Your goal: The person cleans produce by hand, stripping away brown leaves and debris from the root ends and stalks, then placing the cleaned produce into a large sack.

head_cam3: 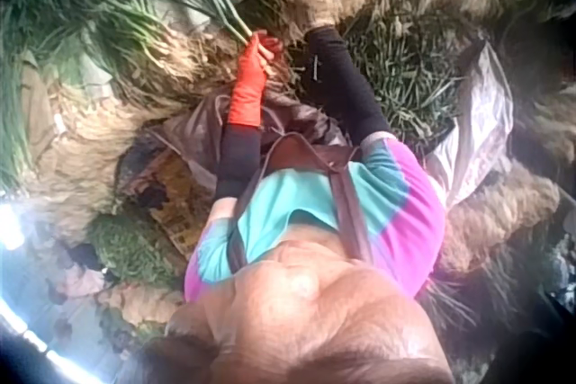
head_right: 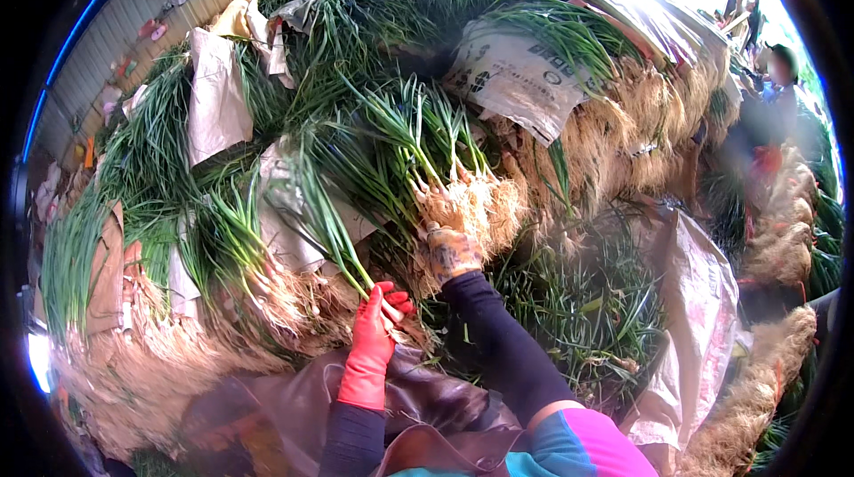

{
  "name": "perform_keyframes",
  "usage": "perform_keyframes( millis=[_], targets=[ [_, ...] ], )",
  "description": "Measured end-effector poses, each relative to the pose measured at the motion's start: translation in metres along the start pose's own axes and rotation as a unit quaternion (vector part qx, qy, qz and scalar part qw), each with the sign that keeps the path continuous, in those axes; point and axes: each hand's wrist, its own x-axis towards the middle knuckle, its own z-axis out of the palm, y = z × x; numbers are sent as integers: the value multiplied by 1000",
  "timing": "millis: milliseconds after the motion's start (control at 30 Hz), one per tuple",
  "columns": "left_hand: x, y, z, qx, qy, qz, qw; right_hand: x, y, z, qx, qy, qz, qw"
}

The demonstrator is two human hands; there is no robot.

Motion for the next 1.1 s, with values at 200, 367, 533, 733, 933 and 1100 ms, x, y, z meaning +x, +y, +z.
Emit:
perform_keyframes(
  millis=[200, 367, 533, 733, 933, 1100],
  targets=[
    [1, 8, 2, -73, -75, -68, 992, -30, -32, -35, 22, -110, -78, 991],
    [5, -6, -24, -71, -80, -88, 990, -27, -29, -23, 169, -222, 61, 958],
    [-15, 1, 2, -27, -36, -35, 998, -8, -43, 12, 351, -201, 276, 872],
    [-19, 10, 20, -164, -45, -15, 985, -36, 33, 46, 93, -110, 150, 978],
    [-18, 25, 27, -211, -119, -41, 969, 52, -8, -41, -111, -17, 102, 988],
    [15, 23, 58, -136, -170, -120, 969, 43, 8, -49, -170, -77, 57, 981]
  ],
)
